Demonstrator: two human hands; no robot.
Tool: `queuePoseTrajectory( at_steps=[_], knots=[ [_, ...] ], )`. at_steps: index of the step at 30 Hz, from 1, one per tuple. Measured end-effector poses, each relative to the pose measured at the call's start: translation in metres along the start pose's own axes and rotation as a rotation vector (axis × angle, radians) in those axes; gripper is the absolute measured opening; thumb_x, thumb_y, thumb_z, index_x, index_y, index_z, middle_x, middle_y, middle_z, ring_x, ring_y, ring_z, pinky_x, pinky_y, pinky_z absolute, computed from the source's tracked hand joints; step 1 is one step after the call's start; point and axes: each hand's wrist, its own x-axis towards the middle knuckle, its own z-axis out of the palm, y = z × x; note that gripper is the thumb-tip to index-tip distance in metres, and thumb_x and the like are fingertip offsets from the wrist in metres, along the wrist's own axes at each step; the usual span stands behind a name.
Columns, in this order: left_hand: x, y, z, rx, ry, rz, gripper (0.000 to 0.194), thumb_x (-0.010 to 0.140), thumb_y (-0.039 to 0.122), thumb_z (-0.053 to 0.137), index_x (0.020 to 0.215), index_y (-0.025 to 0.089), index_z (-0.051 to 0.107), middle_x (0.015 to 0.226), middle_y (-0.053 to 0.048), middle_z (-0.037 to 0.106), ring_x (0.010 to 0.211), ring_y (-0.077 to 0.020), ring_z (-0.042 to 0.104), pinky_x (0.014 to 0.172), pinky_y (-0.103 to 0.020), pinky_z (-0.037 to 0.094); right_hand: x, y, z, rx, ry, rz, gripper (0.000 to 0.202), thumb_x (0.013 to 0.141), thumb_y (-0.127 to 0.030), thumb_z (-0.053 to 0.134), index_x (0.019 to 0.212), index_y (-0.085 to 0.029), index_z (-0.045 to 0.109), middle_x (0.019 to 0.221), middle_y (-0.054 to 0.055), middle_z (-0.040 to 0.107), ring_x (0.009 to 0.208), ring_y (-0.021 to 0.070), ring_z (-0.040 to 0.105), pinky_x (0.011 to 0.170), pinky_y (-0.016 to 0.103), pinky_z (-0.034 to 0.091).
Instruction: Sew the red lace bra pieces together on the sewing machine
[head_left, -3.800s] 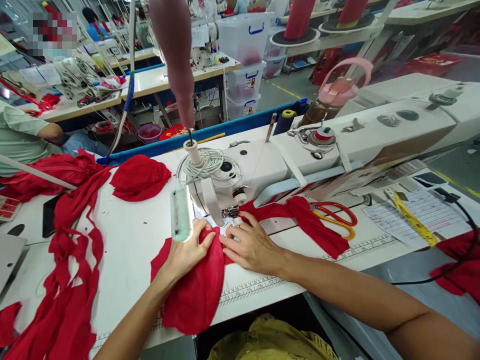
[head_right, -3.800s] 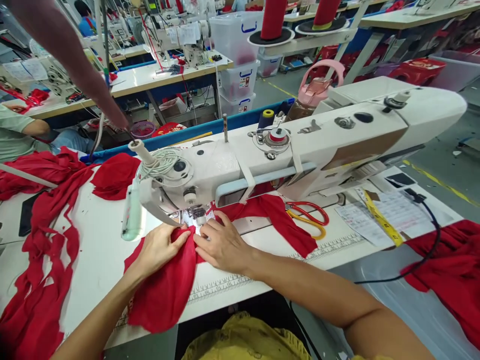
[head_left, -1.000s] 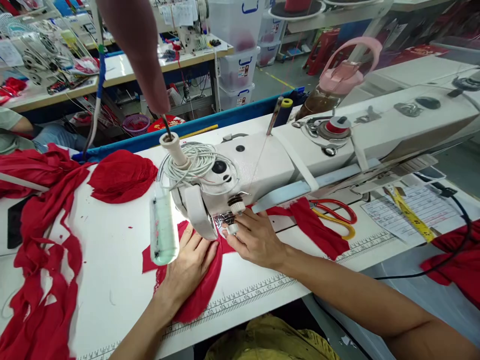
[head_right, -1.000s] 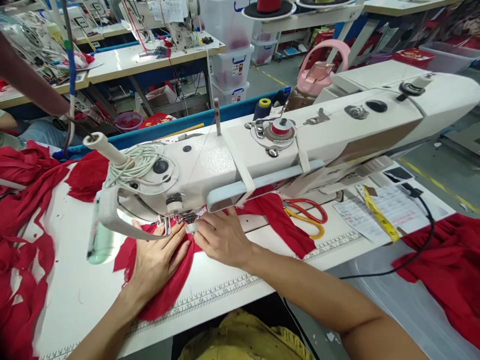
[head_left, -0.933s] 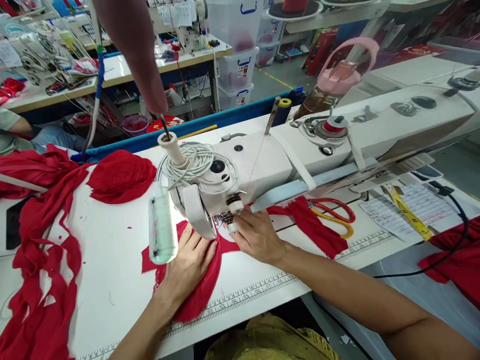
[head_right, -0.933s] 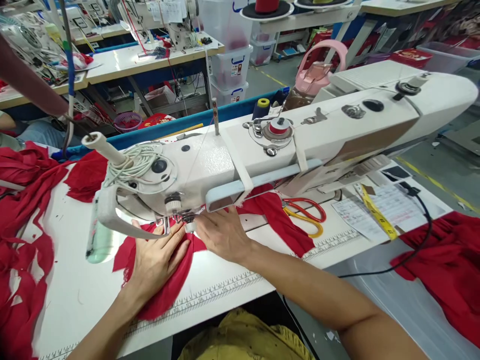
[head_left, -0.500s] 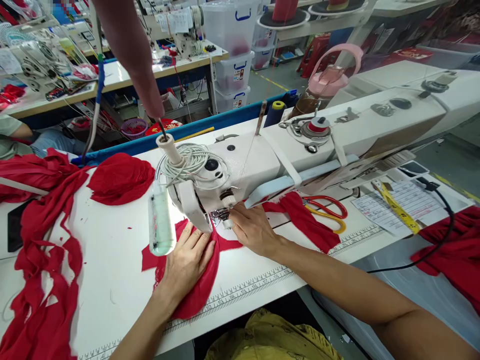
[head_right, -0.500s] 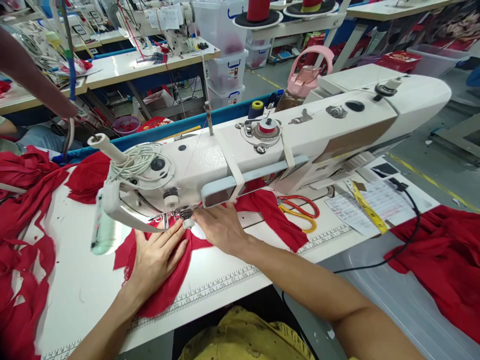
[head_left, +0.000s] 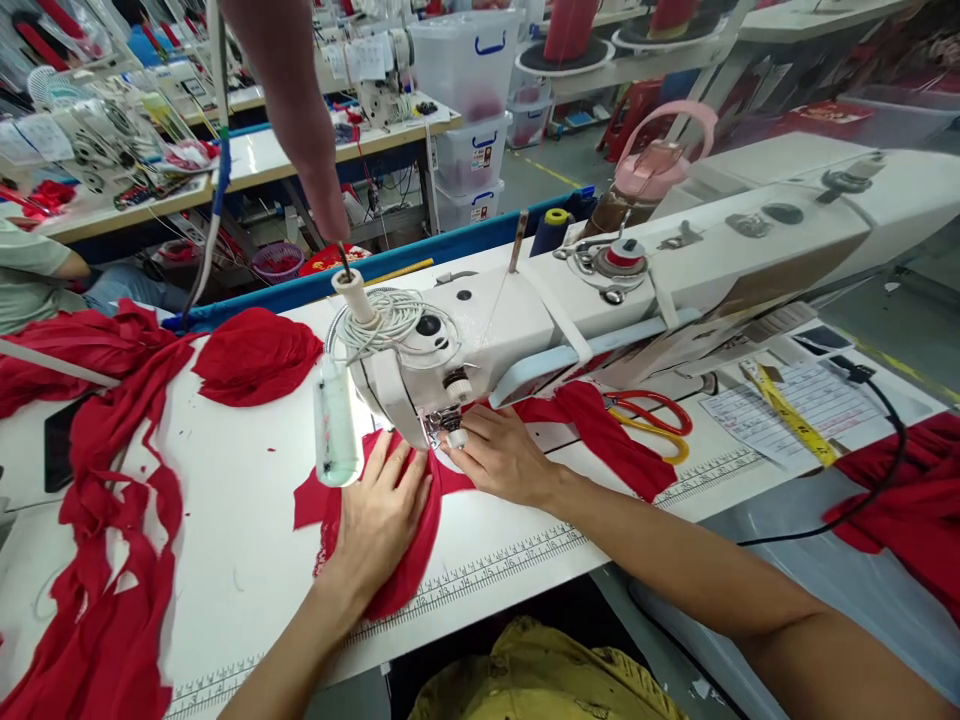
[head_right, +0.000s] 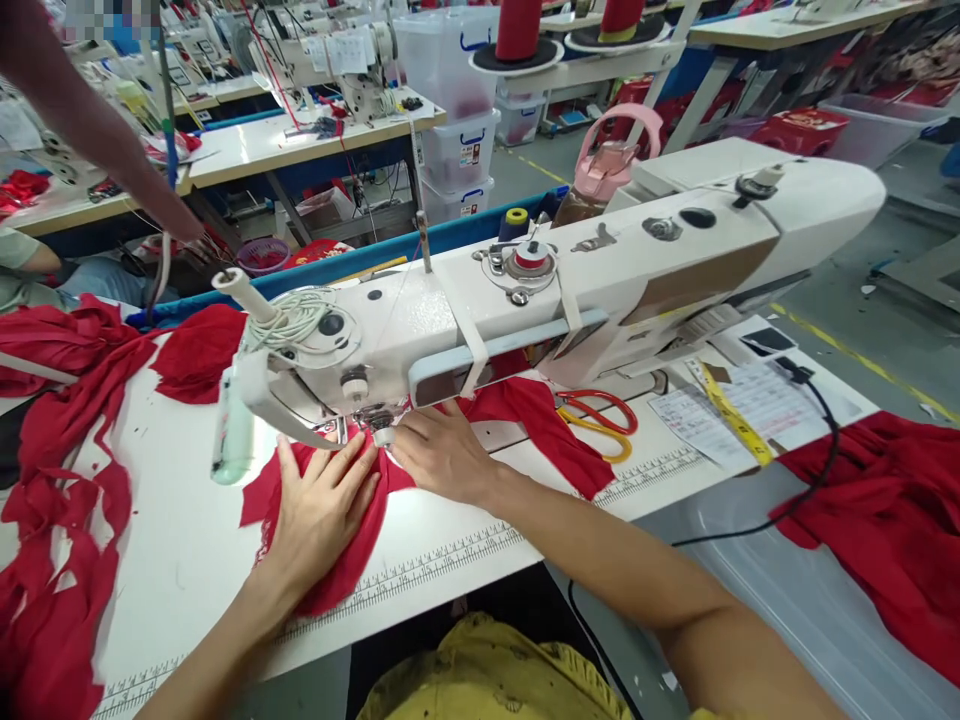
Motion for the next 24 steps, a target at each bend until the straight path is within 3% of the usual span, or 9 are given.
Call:
queuePoseTrajectory(
  at_steps=[2, 5, 8, 10, 12, 17, 20, 24],
  knots=[
    [-0.008, 0.015, -0.01, -0.009, -0.027, -0.029, 0.027, 0.096, 0.027, 0.053, 0.115, 0.015, 0.067, 0.115, -0.016, 0.071, 0.105, -0.0312, 0.064, 0.094, -0.055, 0.049, 0.0, -0.003, -0.007, -0.018, -0.033, -0.089, 0.017, 0.098, -0.02, 0.054, 0.086, -0.017, 0.065, 0.082, 0.004, 0.063, 0.081, 0.018, 0.053, 0.081, 0.035, 0.031],
    [-0.025, 0.04, -0.016, -0.078, -0.077, -0.126, 0.04, 0.091, 0.039, 0.058, 0.118, 0.01, 0.062, 0.1, -0.017, 0.066, 0.089, -0.0289, 0.062, 0.076, -0.044, 0.054, -0.002, -0.01, -0.018, -0.015, -0.185, -0.237, 0.018, 0.097, -0.019, 0.053, 0.084, -0.019, 0.064, 0.08, 0.001, 0.061, 0.079, 0.0171, 0.05, 0.094, 0.037, 0.032],
    [-0.04, 0.051, -0.01, -0.051, 0.004, -0.253, 0.032, 0.089, 0.019, 0.052, 0.119, 0.009, 0.058, 0.101, -0.016, 0.063, 0.088, -0.0273, 0.06, 0.074, -0.04, 0.054, -0.007, -0.014, -0.023, -0.006, -0.282, -0.317, 0.021, 0.099, -0.024, 0.051, 0.083, -0.019, 0.062, 0.077, 0.0, 0.059, 0.074, 0.0155, 0.048, 0.097, 0.038, 0.031],
    [-0.043, 0.047, -0.004, -0.052, 0.067, -0.291, 0.03, 0.087, 0.005, 0.045, 0.111, 0.015, 0.059, 0.098, -0.012, 0.063, 0.087, -0.0247, 0.059, 0.074, -0.037, 0.052, -0.01, -0.013, -0.021, -0.013, -0.293, -0.34, 0.019, 0.1, -0.029, 0.053, 0.088, -0.018, 0.063, 0.08, 0.0, 0.06, 0.075, 0.0159, 0.049, 0.097, 0.038, 0.031],
    [-0.038, 0.035, -0.001, -0.14, 0.113, -0.32, 0.028, 0.087, 0.0, 0.039, 0.099, 0.019, 0.057, 0.087, -0.007, 0.061, 0.081, -0.022, 0.058, 0.07, -0.034, 0.05, -0.011, -0.01, -0.017, -0.003, -0.292, -0.352, 0.018, 0.099, -0.032, 0.055, 0.091, -0.018, 0.064, 0.083, 0.001, 0.062, 0.077, 0.0166, 0.05, 0.097, 0.039, 0.031],
    [-0.013, 0.005, -0.004, -0.307, 0.205, -0.4, 0.02, 0.094, 0.009, 0.036, 0.098, 0.02, 0.052, 0.085, -0.004, 0.057, 0.078, -0.0198, 0.057, 0.071, -0.033, 0.049, -0.01, -0.007, -0.008, 0.106, -0.245, -0.327, 0.021, 0.097, -0.03, 0.055, 0.082, -0.017, 0.061, 0.091, 0.002, 0.065, 0.084, 0.0169, 0.054, 0.097, 0.039, 0.03],
    [-0.006, 0.002, -0.005, -0.229, 0.165, -0.323, 0.017, 0.092, 0.019, 0.051, 0.108, 0.017, 0.055, 0.089, -0.006, 0.059, 0.082, -0.0219, 0.057, 0.074, -0.035, 0.048, -0.013, -0.01, -0.007, 0.156, -0.219, -0.3, 0.017, 0.095, -0.03, 0.058, 0.084, -0.017, 0.06, 0.092, 0.002, 0.067, 0.086, 0.0168, 0.055, 0.101, 0.04, 0.029],
    [-0.009, 0.006, -0.003, -0.011, 0.101, -0.118, 0.021, 0.091, 0.01, 0.051, 0.103, 0.019, 0.065, 0.069, -0.001, 0.053, 0.068, -0.02, 0.049, 0.063, -0.034, 0.038, -0.017, -0.014, -0.01, 0.198, -0.231, -0.315, 0.017, 0.095, -0.033, 0.058, 0.091, -0.016, 0.062, 0.098, 0.003, 0.069, 0.089, 0.0179, 0.057, 0.104, 0.042, 0.028]
  ],
)
